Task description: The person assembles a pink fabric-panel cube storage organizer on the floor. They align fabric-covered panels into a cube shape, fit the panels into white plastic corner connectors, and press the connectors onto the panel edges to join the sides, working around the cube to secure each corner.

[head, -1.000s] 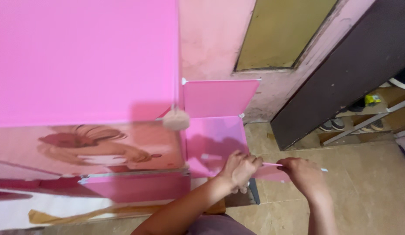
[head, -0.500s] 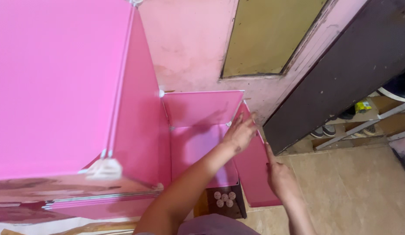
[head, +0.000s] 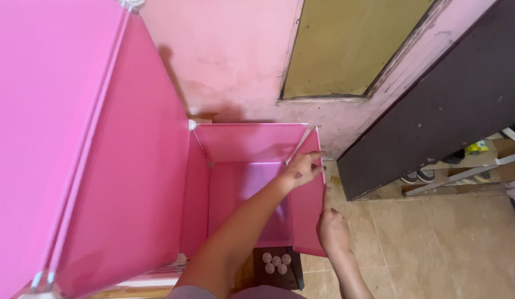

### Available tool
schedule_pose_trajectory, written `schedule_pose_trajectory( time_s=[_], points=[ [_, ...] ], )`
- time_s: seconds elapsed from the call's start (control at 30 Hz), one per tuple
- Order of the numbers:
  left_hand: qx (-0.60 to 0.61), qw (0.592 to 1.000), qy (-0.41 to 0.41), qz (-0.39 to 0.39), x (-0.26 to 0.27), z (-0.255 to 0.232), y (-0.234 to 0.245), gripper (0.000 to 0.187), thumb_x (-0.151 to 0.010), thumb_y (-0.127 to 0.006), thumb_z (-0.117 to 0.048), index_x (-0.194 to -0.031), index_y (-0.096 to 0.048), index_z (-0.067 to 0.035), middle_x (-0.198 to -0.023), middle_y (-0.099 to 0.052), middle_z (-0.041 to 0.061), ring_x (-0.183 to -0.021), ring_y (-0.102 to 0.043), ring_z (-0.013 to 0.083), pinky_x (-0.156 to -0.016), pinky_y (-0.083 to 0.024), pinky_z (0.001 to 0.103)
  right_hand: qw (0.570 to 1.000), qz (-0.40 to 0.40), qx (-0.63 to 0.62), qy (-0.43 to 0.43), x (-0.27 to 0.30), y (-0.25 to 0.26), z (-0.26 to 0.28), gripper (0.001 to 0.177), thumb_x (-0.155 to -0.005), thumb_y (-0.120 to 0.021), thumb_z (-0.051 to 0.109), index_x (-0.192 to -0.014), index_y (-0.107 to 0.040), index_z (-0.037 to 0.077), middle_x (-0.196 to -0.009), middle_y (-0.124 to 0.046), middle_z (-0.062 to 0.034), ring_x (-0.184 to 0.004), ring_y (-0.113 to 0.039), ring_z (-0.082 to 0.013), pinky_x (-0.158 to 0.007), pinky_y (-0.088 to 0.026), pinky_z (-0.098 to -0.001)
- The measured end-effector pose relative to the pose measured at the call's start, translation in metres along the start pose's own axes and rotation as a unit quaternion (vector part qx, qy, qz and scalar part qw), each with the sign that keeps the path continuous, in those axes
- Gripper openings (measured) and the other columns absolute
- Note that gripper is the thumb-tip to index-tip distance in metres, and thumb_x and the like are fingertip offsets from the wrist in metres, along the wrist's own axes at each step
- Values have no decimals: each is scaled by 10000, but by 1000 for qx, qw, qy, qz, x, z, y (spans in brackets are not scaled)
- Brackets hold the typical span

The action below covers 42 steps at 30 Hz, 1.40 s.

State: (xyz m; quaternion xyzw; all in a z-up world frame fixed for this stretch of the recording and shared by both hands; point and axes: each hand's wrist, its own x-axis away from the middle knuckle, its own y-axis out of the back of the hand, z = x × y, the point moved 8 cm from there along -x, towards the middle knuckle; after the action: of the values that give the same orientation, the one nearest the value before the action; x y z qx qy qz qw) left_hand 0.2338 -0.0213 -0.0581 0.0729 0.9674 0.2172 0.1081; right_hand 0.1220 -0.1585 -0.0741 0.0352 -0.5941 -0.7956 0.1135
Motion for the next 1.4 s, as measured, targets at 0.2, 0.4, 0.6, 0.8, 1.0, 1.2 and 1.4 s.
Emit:
schedule_pose_trajectory(
  time_s=[0.2,0.4,0.6,0.8,1.0,1.2,1.4],
  points=[
    [-29,999,31,13,-6,6,2,519,-875,-718,-147,-1378,-620,-64,-1317,-671,213,-986,-763,296,-912,-599,374,1000,5,2,-1,-6,-9,-5,903,-819,-522,-15,-1636,-151,83,-764,-712,-248,-679,-718,-414,-623,-583,-519],
    [-39,998,43,20,-13,8,1,511,-879,-714,-154,-1371,-620,-54,-1241,-703,220,-982,-769,289,-909,-597,380,1000,-2,-10,10,-13,-8,-7,904,-803,-522,-20,-1627,-158,47,-751,-707,-243,-657,-713,-416,-603,-578,-520],
    [-61,997,38,20,-17,10,-1,511,-870,-708,-161,-1362,-630,-49,-1188,-719,230,-974,-766,300,-912,-594,391,1000,-5,-22,11,-12,-8,-9,881,-826,-525,-3,-1625,-159,51,-742,-710,-234,-657,-716,-408,-620,-580,-517],
    [-45,998,35,16,-16,8,1,497,-876,-705,-153,-1353,-629,-35,-1211,-709,234,-983,-763,305,-909,-594,393,1000,1,-8,5,-13,-6,-7,881,-833,-519,5,-1633,-156,68,-762,-709,-240,-665,-712,-417,-611,-578,-529],
    [-54,996,59,31,-15,1,5,508,-888,-688,-161,-1384,-623,-77,-1172,-732,239,-990,-767,293,-928,-595,381,1000,9,-17,-2,-14,-1,-5,871,-848,-509,9,-1638,-152,88,-747,-708,-240,-656,-712,-405,-619,-579,-518],
    [-83,996,34,26,-19,2,11,531,-856,-745,-181,-1370,-640,-99,-1294,-684,232,-1021,-739,332,-950,-580,382,1000,26,-5,0,-18,-5,-6,900,-829,-516,-11,-1639,-132,79,-751,-707,-240,-651,-715,-391,-624,-583,-505],
    [-26,994,98,35,-19,17,12,577,-828,-744,-234,-1389,-623,-181,-1345,-659,188,-1001,-761,318,-924,-589,375,999,22,-27,7,-26,-11,-6,905,-811,-518,-34,-1629,-142,59,-754,-703,-252,-659,-706,-407,-629,-574,-513]
  ],
)
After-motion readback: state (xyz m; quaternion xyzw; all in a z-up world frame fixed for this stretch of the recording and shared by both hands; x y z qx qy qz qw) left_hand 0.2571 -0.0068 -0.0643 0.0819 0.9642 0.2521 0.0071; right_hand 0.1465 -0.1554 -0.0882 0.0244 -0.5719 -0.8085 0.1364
